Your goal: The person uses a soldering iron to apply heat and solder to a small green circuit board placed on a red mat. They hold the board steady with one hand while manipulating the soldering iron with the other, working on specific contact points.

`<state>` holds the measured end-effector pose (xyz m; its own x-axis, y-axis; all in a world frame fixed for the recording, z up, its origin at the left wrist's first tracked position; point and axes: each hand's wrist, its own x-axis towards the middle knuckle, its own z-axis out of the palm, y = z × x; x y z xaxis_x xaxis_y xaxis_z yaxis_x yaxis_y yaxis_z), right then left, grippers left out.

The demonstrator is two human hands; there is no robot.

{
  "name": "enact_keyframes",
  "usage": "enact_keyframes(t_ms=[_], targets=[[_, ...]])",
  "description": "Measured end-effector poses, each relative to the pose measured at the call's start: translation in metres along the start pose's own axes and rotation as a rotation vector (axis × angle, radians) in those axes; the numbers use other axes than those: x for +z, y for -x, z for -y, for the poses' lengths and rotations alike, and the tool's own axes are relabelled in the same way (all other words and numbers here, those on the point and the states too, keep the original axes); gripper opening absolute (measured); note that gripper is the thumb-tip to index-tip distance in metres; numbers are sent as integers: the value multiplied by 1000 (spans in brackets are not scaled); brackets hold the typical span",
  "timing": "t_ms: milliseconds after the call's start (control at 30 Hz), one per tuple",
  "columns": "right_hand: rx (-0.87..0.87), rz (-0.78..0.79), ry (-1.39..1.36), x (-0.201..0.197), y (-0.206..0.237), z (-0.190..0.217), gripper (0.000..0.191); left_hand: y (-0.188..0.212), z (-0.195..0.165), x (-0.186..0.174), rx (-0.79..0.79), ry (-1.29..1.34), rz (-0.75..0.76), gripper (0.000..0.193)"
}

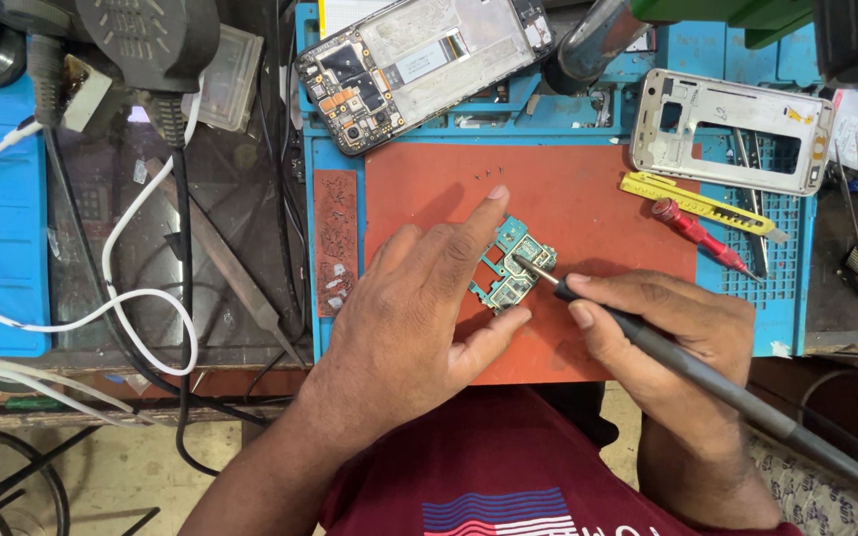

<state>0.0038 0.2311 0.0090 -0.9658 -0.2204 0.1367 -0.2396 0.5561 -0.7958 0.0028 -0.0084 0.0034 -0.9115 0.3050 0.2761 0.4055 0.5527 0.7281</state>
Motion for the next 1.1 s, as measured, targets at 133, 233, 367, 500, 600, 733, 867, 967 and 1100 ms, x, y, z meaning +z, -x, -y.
enact_keyframes(t_ms=[133,233,367,500,600,733,867,967,1100], targets=[[-10,6,-6,-1,-1,-1,25,-1,0,-1,-15,6,11,89],[0,28,-10,1,-2,-1,26,-1,1,-2,-20,12,15,88],[-42,23,-26,0,-3,0,25,-3,1,-1,-19,-1,16,88],[-29,27,-46,2,-3,2,25,-2,1,-2,-25,7,19,88],[16,-8,-19,2,-3,5,25,-3,1,-2,-12,2,17,88],[-6,0,-13,2,-2,8,26,-2,1,-3,-38,6,32,88],[-80,6,2,3,-3,8,23,-2,1,-4,-16,8,15,88],[-68,5,19,3,-4,7,24,-2,1,-3,-32,5,29,88],[-40,9,10,4,-4,7,25,-1,2,-4,-6,1,8,88]])
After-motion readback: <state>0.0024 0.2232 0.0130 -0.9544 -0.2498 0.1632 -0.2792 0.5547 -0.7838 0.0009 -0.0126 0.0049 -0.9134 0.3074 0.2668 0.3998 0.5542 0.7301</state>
